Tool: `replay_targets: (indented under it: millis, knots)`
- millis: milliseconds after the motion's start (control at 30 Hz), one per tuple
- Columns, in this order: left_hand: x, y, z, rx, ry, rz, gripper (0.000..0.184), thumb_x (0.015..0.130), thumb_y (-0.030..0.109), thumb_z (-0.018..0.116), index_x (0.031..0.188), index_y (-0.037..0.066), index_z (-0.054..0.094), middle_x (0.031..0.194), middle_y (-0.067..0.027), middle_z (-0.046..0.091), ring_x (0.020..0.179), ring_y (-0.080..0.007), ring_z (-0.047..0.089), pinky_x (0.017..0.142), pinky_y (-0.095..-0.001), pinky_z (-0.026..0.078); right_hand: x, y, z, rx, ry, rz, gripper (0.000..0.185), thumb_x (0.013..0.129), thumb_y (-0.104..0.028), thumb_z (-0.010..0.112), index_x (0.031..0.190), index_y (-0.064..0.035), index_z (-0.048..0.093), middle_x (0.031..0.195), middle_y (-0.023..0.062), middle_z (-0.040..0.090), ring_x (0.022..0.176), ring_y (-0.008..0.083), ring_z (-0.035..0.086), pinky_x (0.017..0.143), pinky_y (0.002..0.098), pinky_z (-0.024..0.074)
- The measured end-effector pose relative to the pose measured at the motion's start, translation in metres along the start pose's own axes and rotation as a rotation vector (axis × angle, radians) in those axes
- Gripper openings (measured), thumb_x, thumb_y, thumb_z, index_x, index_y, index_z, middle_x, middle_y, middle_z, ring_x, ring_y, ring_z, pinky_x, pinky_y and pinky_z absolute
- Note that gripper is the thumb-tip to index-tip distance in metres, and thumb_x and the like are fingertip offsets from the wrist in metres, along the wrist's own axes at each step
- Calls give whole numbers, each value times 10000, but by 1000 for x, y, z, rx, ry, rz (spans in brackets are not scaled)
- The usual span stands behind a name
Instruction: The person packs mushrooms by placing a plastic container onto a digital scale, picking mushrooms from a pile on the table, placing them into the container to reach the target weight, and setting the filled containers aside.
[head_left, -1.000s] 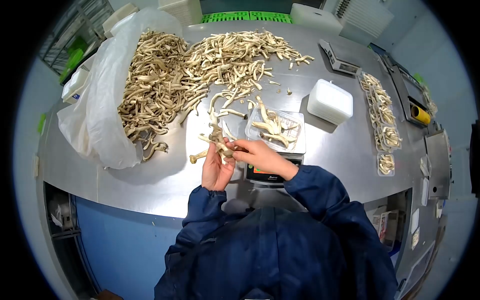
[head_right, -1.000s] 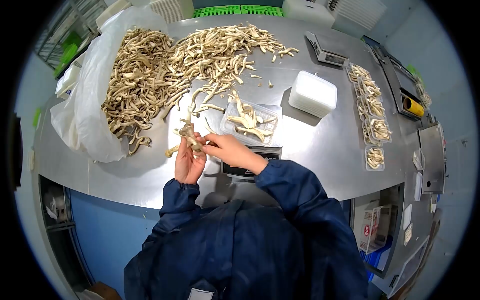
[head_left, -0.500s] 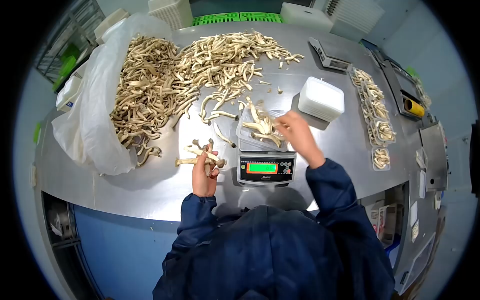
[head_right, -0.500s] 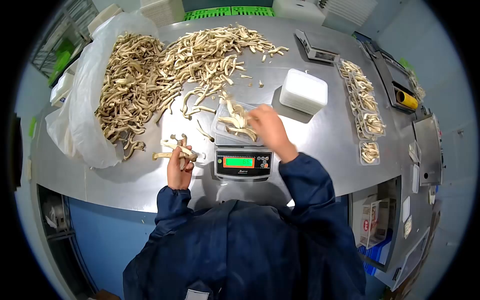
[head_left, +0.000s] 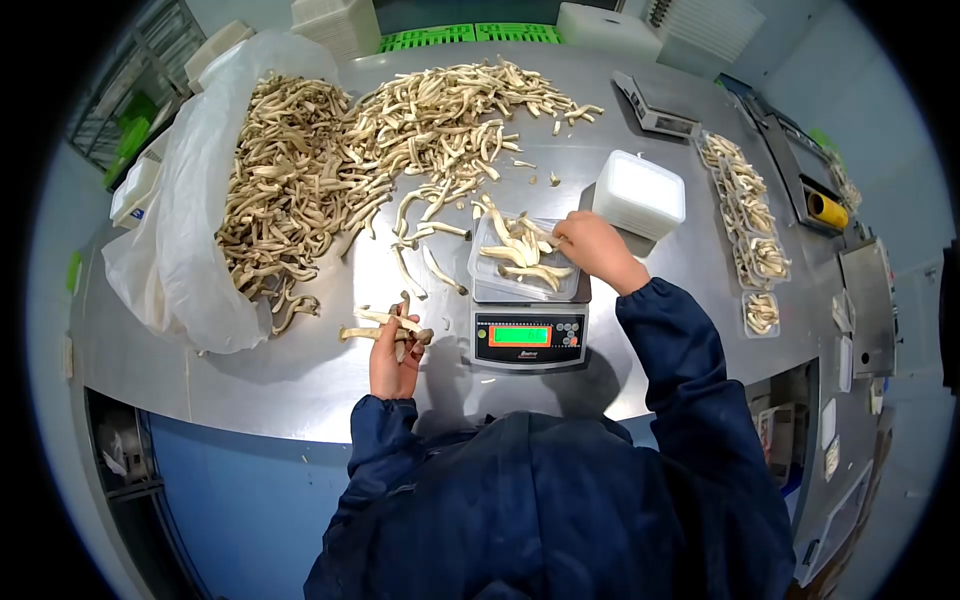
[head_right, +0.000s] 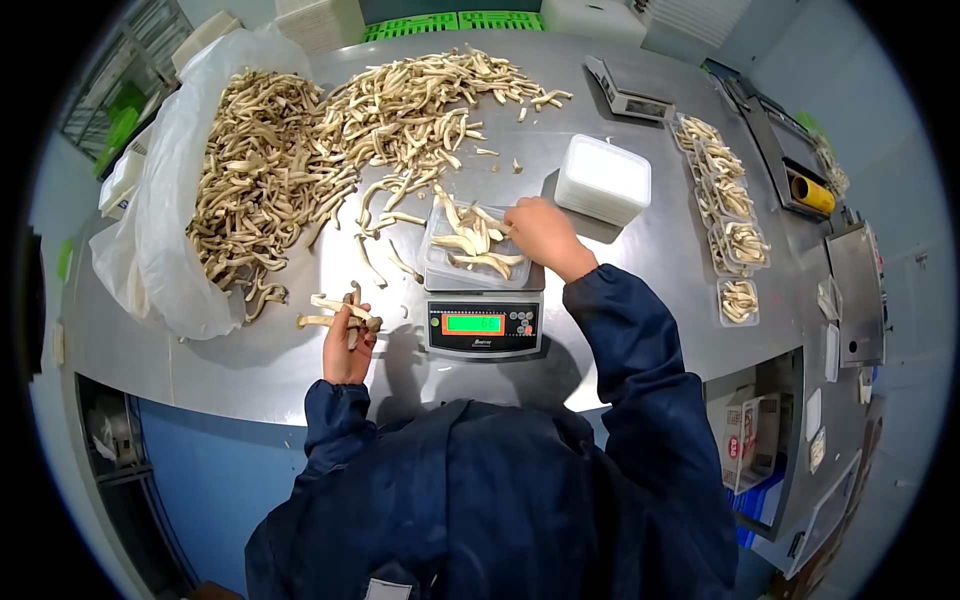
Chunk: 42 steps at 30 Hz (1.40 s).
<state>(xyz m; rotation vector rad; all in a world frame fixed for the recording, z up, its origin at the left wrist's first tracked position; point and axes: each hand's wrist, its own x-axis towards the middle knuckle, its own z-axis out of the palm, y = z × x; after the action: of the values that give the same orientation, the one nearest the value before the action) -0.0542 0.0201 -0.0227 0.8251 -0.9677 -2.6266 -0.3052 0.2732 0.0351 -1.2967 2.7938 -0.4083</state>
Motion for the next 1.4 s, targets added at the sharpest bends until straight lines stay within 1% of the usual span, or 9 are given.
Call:
replay_targets:
  millis: [200,333,467,600,700,800,933,1133,1400]
  knots:
    - [3,0,0,6,3,-10,337,976,234,465,1269,67,485,992,-57,606,770,-133,566,627,-248,438,0,-2,0,142,33,-65,177,783,-105,557,896,-48,680,848,157,610,905,339,574,799,414,468]
    - [10,6,10,12,-47,8,302,978,229,466,1233,69,497,990,-62,613,786,-157,569,649,-264,443,9,0,-19,240,75,140,194,799,-110,557,933,-31,673,916,163,629,873,341,605,776,410,483]
    - [12,8,18,22,-58,-2,305,976,229,469,1234,68,489,988,-66,613,778,-162,568,666,-273,450,33,-6,-22,316,106,35,191,804,-127,558,905,-11,672,890,176,654,861,338,621,761,402,488]
    - [4,6,21,11,-41,-31,311,973,229,473,1241,71,486,993,-69,609,780,-171,568,664,-272,451,70,-20,-1,281,95,33,261,773,-249,608,841,-9,686,806,166,665,756,353,632,689,428,496]
    - [-3,5,16,0,-25,-33,319,973,229,472,1253,75,483,1002,-69,606,784,-167,569,656,-269,449,94,-40,5,141,-61,99,316,748,-315,631,825,-15,696,789,175,667,742,358,639,671,442,501]
    - [-11,9,3,-5,22,-17,335,976,229,465,1273,74,477,1018,-65,602,787,-145,569,650,-266,442,98,-61,6,35,-63,102,385,744,-386,652,795,-8,701,765,194,657,734,361,640,675,442,507]
    - [-12,8,-24,-45,36,-4,312,973,240,474,1234,79,534,1004,-59,610,774,-140,563,652,-255,440,102,-58,16,15,-68,111,324,733,-322,632,763,-3,684,744,191,652,726,369,633,661,436,505]
    - [-15,9,-40,-67,57,-1,311,970,250,482,1224,79,541,1004,-56,610,784,-154,580,671,-256,458,100,-43,-6,85,-299,-21,277,676,-245,647,842,-30,702,795,203,663,768,374,642,678,431,511]
    - [-14,7,-40,-110,40,-4,313,966,251,499,1221,75,540,1014,-57,607,811,-162,596,692,-257,474,95,-41,-2,112,-454,-126,255,665,-240,672,796,-22,696,740,184,657,704,343,635,632,406,493]
